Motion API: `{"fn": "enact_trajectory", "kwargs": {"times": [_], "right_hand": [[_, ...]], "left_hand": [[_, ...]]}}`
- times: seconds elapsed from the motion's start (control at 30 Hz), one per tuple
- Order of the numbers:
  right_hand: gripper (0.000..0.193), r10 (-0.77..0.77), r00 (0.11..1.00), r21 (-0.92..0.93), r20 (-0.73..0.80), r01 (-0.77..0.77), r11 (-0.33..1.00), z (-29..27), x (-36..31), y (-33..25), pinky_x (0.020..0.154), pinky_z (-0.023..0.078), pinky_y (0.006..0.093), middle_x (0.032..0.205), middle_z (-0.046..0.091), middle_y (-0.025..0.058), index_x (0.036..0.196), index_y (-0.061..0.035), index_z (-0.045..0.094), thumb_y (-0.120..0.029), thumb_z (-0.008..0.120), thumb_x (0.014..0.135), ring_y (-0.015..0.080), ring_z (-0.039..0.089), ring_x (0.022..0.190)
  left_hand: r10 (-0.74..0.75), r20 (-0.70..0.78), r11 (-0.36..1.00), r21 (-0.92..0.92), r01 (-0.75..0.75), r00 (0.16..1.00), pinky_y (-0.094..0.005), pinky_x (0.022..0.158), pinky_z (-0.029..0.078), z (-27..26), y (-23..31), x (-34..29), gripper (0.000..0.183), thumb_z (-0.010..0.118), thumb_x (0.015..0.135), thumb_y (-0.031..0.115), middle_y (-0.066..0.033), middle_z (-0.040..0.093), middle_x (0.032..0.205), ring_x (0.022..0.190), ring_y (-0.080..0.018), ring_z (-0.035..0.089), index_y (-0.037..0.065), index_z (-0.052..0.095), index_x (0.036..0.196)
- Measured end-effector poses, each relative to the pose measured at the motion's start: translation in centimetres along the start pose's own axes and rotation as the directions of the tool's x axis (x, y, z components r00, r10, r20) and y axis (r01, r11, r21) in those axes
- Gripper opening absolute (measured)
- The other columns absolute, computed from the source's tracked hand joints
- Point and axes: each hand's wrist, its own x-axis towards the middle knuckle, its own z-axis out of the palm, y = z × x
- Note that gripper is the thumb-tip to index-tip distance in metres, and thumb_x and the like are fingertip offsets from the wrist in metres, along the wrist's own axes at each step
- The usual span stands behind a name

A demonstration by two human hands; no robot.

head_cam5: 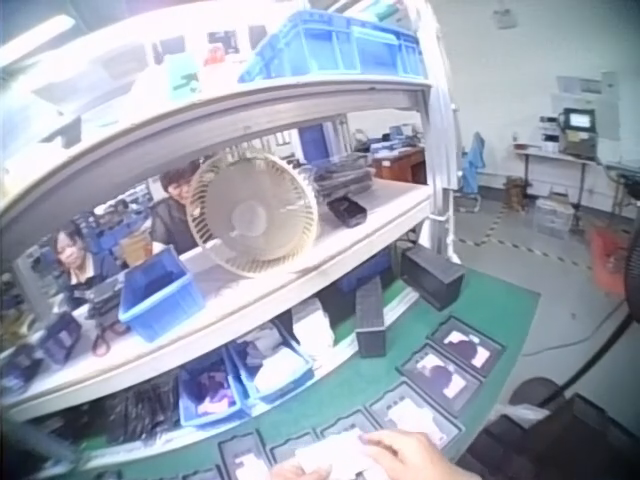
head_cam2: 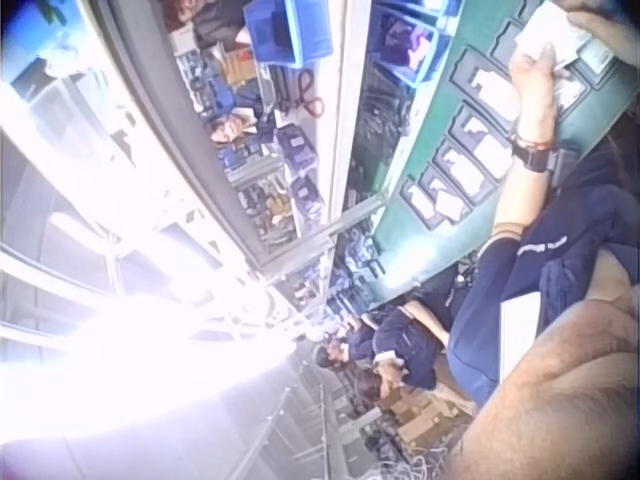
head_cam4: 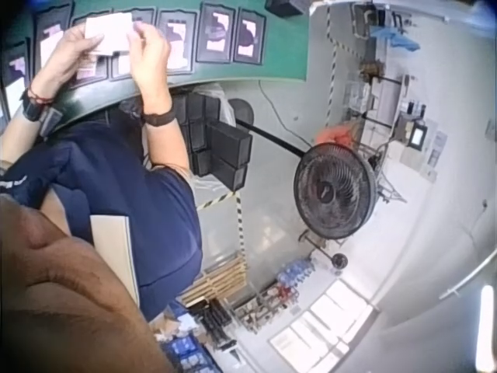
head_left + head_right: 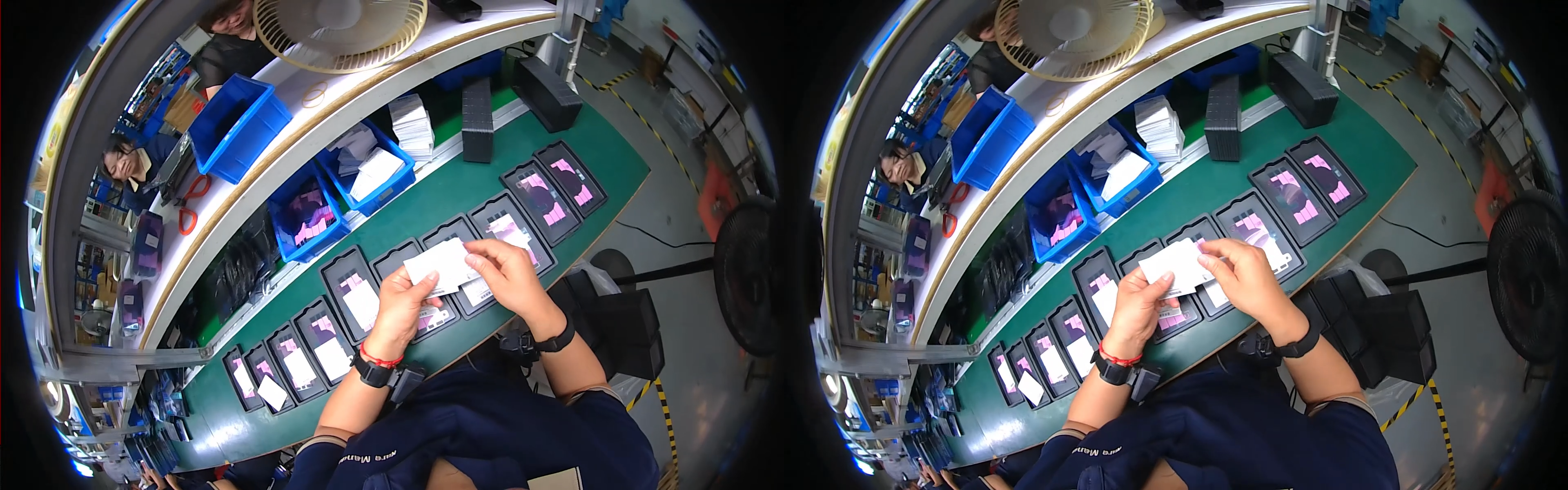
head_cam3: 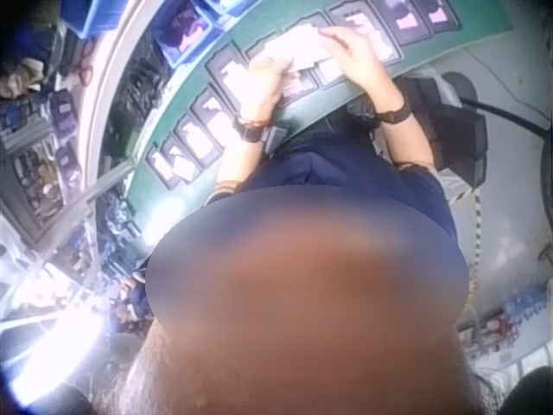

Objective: Placing electronic components into plastic trays with paper inserts and then into antistatic bags.

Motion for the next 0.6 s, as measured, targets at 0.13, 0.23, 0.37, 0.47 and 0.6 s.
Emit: {"fn": "enact_trajectory", "kwargs": {"times": [0.13, 0.23, 0.37, 0.47, 0.6], "right_hand": [[0.013, 0.041, 0.987, -0.089, -0.157, -0.056, 0.994, -2.8, 1.3, 1.7, 0.048, 0.036, 0.025, 0.057, 0.047, 0.0036, 0.078, 0.0008, 0.059, -0.009, 0.059, 0.085, 0.0071, 0.041, 0.054], [0.011, 0.06, 0.969, -0.485, -0.241, -0.174, 0.857, -7.0, 2.4, 2.5, 0.049, 0.041, 0.0328, 0.057, 0.053, 0.0084, 0.08, -0.0002, 0.059, -0.01, 0.063, 0.081, 0.0226, 0.051, 0.05], [0.025, -0.373, 0.918, -0.82, -0.136, 0.107, 0.562, -5.9, 1.8, 1.0, 0.069, 0.044, 0.0297, 0.085, 0.063, 0.0097, 0.098, 0.0009, 0.059, -0.007, 0.067, 0.076, 0.0176, 0.059, 0.076], [0.028, 0.03, 0.999, 0.056, 0.02, -0.031, 0.998, -3.0, 0.5, -0.3, 0.062, 0.045, 0.0241, 0.085, 0.065, 0.0074, 0.107, 0.0017, 0.058, -0.001, 0.063, 0.08, 0.0113, 0.06, 0.073], [0.015, 0.122, 0.988, 0.184, 0.09, -0.137, 0.973, -2.5, 0.1, 0.2, 0.057, 0.044, 0.0206, 0.075, 0.065, 0.0047, 0.095, 0.0023, 0.063, 0.001, 0.062, 0.08, 0.0051, 0.056, 0.066]], "left_hand": [[-0.013, 0.05, 1.0, -0.002, 0.013, 0.999, -0.0244, 0.058, 0.053, 0.8, -0.7, 0.7, 0.02, 0.06, 0.086, 0.006, -0.0072, 0.065, 0.096, 0.079, -0.0137, 0.063, 0.001, 0.059, 0.106], [-0.007, 0.048, 0.998, -0.065, 0.01, 0.999, -0.0259, 0.059, 0.053, 1.2, -0.5, 0.9, 0.021, 0.058, 0.087, 0.005, -0.0079, 0.064, 0.099, 0.083, -0.0153, 0.063, 0.0, 0.057, 0.108], [-0.023, 0.044, 0.998, -0.062, 0.025, 0.999, -0.0272, 0.063, 0.055, 1.4, -0.9, 1.4, 0.024, 0.057, 0.088, 0.004, -0.0083, 0.064, 0.1, 0.086, -0.0169, 0.064, 0.001, 0.054, 0.112], [-0.02, 0.052, 0.998, -0.063, 0.023, 0.998, -0.0276, 0.066, 0.056, 2.0, -1.2, 1.5, 0.025, 0.057, 0.088, 0.004, -0.0085, 0.063, 0.102, 0.088, -0.0171, 0.064, 0.001, 0.053, 0.112], [-0.018, 0.061, 0.998, -0.055, 0.022, 0.998, -0.0257, 0.068, 0.055, 2.8, -1.0, 1.5, 0.023, 0.057, 0.088, 0.004, -0.0084, 0.063, 0.103, 0.088, -0.0157, 0.063, 0.0, 0.054, 0.111]]}}
